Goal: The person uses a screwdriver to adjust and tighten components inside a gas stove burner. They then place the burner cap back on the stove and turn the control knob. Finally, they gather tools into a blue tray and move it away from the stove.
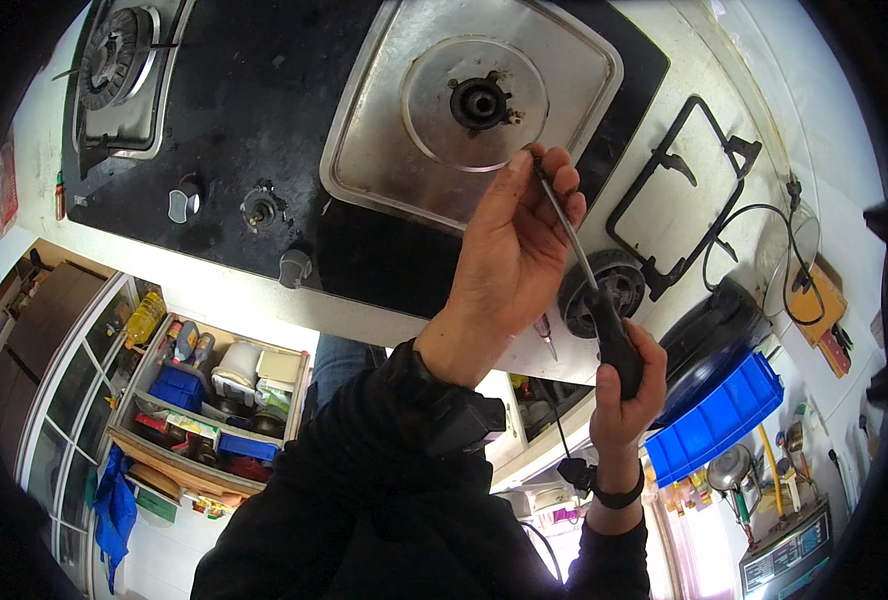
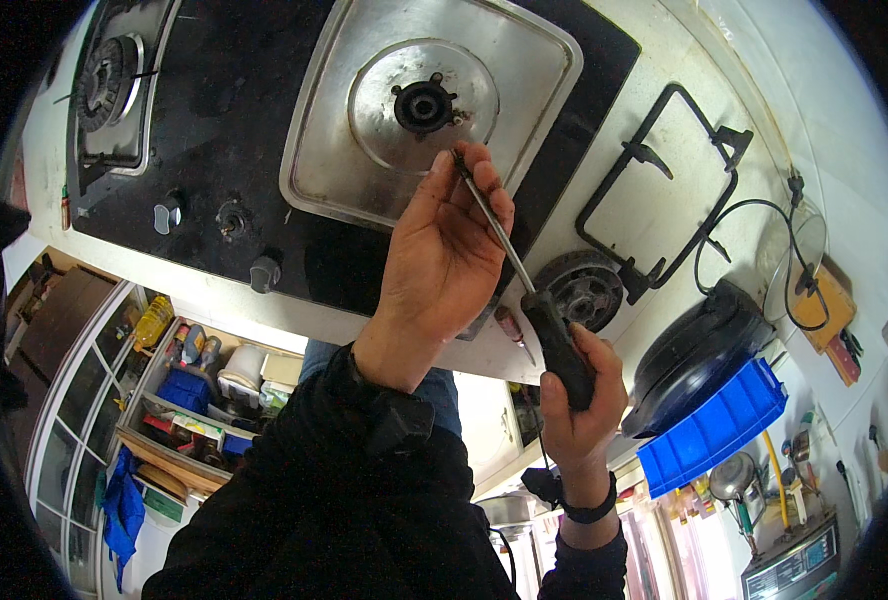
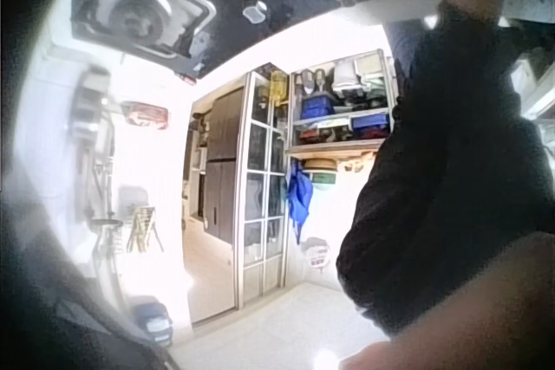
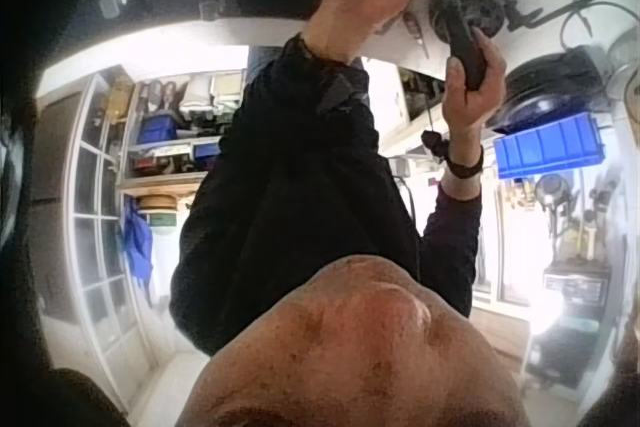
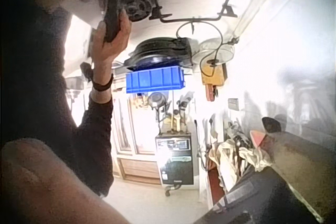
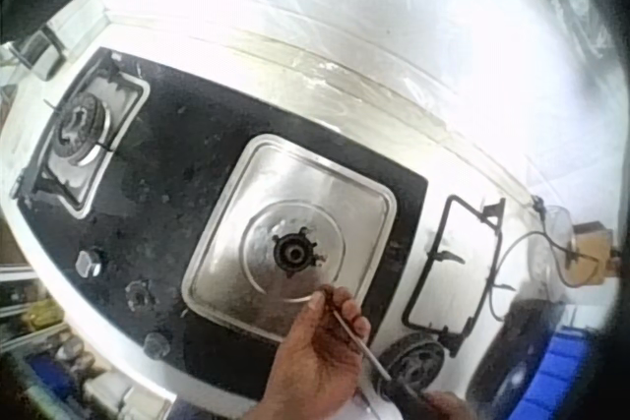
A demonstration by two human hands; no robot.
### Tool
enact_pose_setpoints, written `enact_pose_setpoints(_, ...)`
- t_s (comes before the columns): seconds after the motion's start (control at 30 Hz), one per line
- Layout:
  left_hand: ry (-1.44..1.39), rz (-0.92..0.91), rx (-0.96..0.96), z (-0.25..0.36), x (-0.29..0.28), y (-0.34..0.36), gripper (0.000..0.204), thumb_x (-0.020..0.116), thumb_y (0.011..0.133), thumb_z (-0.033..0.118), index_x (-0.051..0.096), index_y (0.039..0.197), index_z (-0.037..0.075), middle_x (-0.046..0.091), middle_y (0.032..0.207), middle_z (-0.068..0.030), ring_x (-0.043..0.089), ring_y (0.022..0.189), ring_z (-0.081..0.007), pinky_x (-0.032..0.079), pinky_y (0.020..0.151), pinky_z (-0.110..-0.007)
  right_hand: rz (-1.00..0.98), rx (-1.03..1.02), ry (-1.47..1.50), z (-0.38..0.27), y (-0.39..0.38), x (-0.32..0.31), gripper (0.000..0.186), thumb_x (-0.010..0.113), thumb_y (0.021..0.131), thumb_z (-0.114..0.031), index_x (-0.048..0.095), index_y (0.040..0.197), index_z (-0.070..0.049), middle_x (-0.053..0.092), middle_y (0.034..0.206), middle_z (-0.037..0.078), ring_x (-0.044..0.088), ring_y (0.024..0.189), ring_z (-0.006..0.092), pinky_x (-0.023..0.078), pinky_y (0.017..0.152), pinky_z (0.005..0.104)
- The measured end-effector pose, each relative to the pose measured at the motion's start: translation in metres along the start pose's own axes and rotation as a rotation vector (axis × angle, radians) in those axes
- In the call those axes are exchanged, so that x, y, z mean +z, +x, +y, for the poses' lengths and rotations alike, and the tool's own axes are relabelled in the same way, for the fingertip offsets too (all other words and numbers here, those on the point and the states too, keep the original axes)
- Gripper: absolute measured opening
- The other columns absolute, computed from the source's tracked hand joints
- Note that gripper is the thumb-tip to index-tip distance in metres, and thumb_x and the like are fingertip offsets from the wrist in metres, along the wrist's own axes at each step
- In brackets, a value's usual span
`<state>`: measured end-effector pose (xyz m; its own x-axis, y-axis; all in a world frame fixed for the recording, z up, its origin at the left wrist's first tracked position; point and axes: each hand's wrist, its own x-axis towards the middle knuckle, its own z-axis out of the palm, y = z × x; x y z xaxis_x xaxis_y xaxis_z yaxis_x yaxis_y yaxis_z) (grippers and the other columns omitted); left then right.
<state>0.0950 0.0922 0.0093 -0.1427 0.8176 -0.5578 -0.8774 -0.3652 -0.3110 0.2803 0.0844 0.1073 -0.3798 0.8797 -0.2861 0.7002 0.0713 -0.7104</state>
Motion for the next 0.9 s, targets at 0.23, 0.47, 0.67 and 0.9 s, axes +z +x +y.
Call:
enact_pose_setpoints(0.23,0.025,0.040,0.009,-0.005,-0.001,0.001,0.020,0.053,0.106,0.022,0.062,0.116,0.008,0.069,0.115,-0.0053,0.068,0.104,-0.0162,0.056,0.095,-0.033,0.008,-0.117,-0.138,0.000,0.007,-0.005,0.045,0.071,0.087,-0.017,0.058,0.125,0.002,0.062,0.093,0.014,0.062,0.078,0.0193,0.049,0.070,0.0288)
enact_pose_setpoints(0.47,0.085,-0.008,-0.005,-0.014,-0.002,0.013,0.020,0.054,0.105,0.025,0.062,0.114,0.009,0.069,0.117,-0.0052,0.068,0.105,-0.0166,0.055,0.096,-0.034,0.047,-0.145,-0.246,-0.005,0.020,-0.020,0.047,0.076,0.080,-0.004,0.058,0.124,0.001,0.062,0.094,0.014,0.063,0.086,0.0223,0.053,0.077,0.0314)
enact_pose_setpoints(0.67,0.037,0.029,0.011,-0.029,0.005,0.036,0.021,0.053,0.106,0.025,0.062,0.114,0.009,0.071,0.115,-0.0061,0.069,0.104,-0.0179,0.055,0.095,-0.035,0.057,-0.227,-0.393,-0.018,0.056,-0.049,0.048,0.080,0.073,0.002,0.060,0.117,0.000,0.061,0.102,0.016,0.062,0.091,0.0262,0.050,0.080,0.0333)
enact_pose_setpoints(0.9,-0.134,0.068,0.035,-0.040,0.007,0.067,0.021,0.051,0.106,0.026,0.062,0.115,0.009,0.071,0.112,-0.0061,0.069,0.104,-0.0185,0.056,0.094,-0.037,-0.062,-0.315,-0.621,-0.045,0.108,-0.066,0.048,0.080,0.073,0.002,0.062,0.116,-0.006,0.061,0.099,0.012,0.062,0.090,0.0257,0.050,0.079,0.0334)
